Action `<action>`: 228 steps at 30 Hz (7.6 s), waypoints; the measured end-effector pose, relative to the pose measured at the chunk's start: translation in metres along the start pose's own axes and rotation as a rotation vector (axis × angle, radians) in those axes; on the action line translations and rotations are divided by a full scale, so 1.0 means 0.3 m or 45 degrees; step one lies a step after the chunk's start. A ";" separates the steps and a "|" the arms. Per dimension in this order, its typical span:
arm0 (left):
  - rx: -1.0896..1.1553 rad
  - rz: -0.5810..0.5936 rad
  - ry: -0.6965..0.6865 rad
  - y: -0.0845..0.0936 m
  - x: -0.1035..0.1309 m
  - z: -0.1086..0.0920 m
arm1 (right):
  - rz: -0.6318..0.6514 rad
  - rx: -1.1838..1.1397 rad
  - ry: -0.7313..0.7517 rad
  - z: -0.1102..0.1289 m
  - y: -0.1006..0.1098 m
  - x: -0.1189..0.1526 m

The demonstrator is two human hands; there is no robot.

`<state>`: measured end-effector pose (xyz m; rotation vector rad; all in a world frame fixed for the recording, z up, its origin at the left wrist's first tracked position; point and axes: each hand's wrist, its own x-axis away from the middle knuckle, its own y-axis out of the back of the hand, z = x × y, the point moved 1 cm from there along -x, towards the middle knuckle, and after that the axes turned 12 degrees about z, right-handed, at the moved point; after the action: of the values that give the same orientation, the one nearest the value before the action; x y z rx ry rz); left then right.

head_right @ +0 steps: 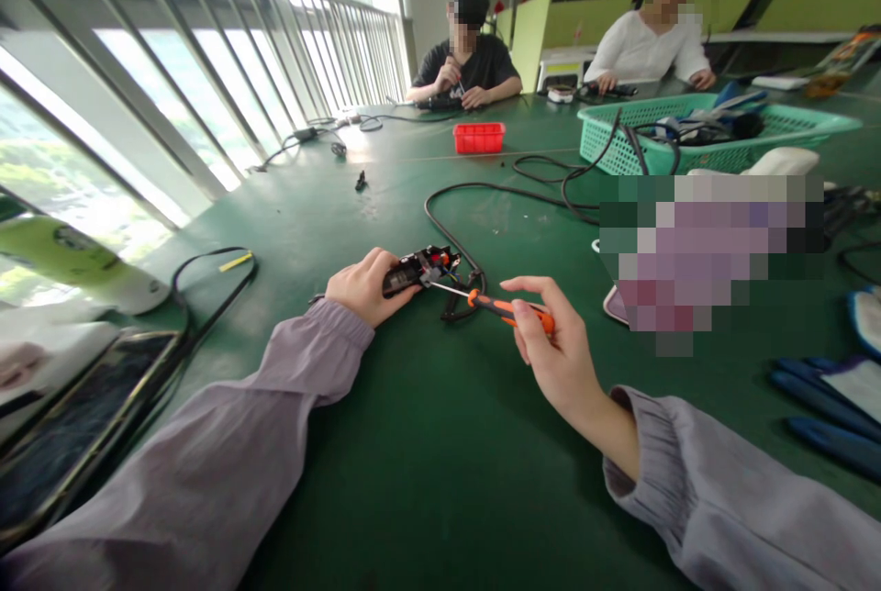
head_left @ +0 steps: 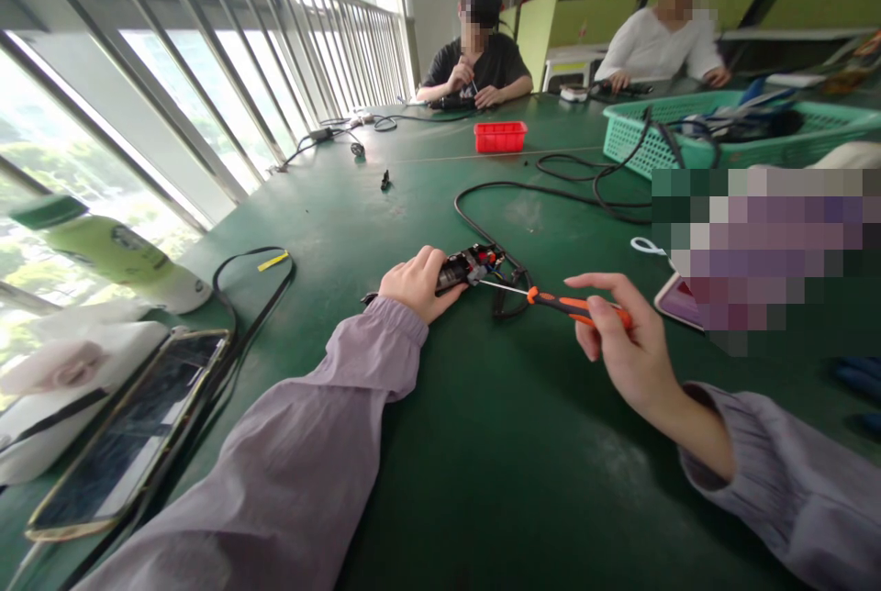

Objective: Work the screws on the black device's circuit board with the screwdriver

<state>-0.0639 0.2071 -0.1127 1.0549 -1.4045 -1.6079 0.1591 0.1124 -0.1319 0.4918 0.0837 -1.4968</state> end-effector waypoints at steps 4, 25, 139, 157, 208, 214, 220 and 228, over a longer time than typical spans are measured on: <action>-0.013 0.026 -0.007 0.001 0.000 -0.002 | -0.148 0.039 0.135 0.016 -0.002 -0.002; 0.004 -0.025 -0.011 -0.005 0.002 0.000 | -0.229 0.229 0.227 0.023 -0.005 0.002; 0.035 -0.029 0.027 0.004 0.006 -0.010 | -0.157 -0.125 0.004 -0.017 0.011 -0.022; 0.017 -0.028 0.018 0.001 0.003 -0.005 | -0.134 -0.128 -0.025 -0.016 0.011 -0.030; -0.043 -0.073 -0.012 -0.005 0.005 -0.004 | -0.034 -0.126 -0.041 -0.011 0.002 -0.018; -0.030 -0.080 -0.052 -0.015 0.002 0.007 | 0.117 0.079 0.059 0.013 0.001 -0.005; -0.044 -0.020 -0.039 -0.006 0.010 -0.001 | 0.611 0.523 0.351 0.031 -0.020 0.002; -0.091 -0.053 0.044 -0.022 0.026 0.029 | 0.972 0.877 0.582 0.032 -0.052 0.012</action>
<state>-0.0751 0.2041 -0.1197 1.0709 -1.3007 -1.6500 0.1421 0.1056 -0.1287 1.2559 -0.2506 -0.6073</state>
